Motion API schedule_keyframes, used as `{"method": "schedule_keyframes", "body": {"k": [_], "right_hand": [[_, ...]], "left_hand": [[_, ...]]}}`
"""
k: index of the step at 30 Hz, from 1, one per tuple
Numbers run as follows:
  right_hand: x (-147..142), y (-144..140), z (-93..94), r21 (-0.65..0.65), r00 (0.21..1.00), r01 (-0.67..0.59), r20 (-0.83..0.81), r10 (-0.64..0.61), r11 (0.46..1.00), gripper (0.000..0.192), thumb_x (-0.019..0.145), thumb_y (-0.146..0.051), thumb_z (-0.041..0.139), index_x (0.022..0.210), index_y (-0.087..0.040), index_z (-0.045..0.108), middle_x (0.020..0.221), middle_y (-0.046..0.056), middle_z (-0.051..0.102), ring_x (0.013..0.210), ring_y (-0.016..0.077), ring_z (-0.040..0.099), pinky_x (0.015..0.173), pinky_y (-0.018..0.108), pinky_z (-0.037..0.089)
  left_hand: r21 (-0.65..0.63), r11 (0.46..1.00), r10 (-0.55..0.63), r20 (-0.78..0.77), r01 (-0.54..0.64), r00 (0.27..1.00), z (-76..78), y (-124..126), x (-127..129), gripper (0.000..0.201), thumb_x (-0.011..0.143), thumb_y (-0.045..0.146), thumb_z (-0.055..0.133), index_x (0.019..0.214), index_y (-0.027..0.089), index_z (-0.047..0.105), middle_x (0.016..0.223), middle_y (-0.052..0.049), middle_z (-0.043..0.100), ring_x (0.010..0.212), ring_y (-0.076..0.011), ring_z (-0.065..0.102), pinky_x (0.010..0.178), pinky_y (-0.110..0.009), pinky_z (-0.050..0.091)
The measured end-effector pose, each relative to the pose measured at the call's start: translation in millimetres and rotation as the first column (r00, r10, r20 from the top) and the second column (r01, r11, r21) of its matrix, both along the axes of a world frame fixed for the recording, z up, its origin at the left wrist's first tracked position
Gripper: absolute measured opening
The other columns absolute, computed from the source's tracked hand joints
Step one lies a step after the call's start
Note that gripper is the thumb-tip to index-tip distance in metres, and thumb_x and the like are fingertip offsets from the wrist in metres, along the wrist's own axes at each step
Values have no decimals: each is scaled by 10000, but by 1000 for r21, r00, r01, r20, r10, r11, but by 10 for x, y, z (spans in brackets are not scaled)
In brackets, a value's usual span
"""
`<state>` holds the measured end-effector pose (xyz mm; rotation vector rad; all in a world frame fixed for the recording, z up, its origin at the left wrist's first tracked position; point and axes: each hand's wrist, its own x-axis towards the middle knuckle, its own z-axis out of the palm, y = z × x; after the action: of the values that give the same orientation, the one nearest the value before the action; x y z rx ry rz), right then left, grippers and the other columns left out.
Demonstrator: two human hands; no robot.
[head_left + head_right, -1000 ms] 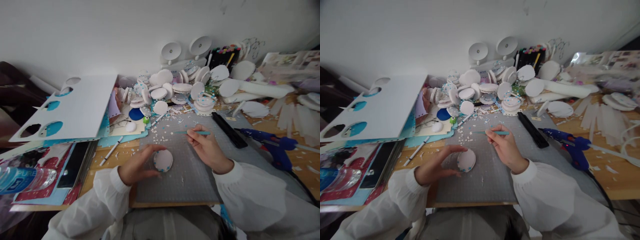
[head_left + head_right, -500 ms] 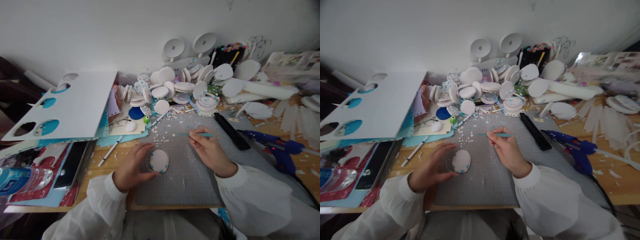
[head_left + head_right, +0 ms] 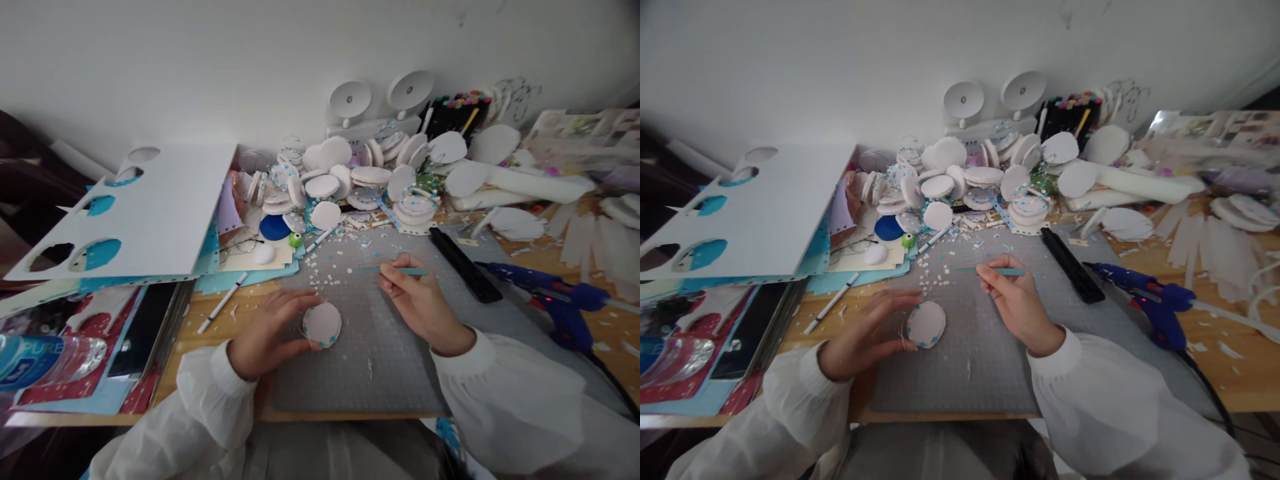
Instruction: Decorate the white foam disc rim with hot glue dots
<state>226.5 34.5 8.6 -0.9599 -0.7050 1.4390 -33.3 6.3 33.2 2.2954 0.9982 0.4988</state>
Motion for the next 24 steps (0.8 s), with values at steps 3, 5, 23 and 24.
{"method": "schedule_keyframes", "body": {"k": [3,5,23,24], "right_hand": [[-2,7,-20,-5,1000,-1,-9,1,1000,247,579,-263,846,647,-246,609,584,-51,548,552,90,486,494,233,406],[0,10,-36,-1,1000,1,-19,-1,1000,243,579,-261,844,647,-242,611,588,-50,555,557,86,490,498,222,409],[-17,8,-71,-28,996,-34,85,36,999,242,619,-275,806,678,-233,576,596,-46,560,542,94,497,482,219,389],[-14,9,-80,-6,993,-39,110,39,999,240,633,-285,796,684,-230,568,589,-47,555,534,96,496,475,221,386]], "left_hand": [[-5,1000,-20,2,20,1000,-19,10,-21,547,791,390,687,1273,253,466,1342,-115,524,1234,-282,481,1027,-461,376],[-23,999,-26,25,27,999,-49,22,-35,570,781,383,700,1277,244,456,1347,-122,519,1245,-284,474,1031,-457,380],[0,1000,-26,80,26,996,-163,249,-97,637,878,128,498,1449,199,227,1468,-135,368,1362,-241,343,1120,-426,310],[14,1000,-22,103,20,994,-152,238,-89,630,870,101,476,1446,191,237,1478,-138,348,1373,-245,321,1128,-431,291]]}}
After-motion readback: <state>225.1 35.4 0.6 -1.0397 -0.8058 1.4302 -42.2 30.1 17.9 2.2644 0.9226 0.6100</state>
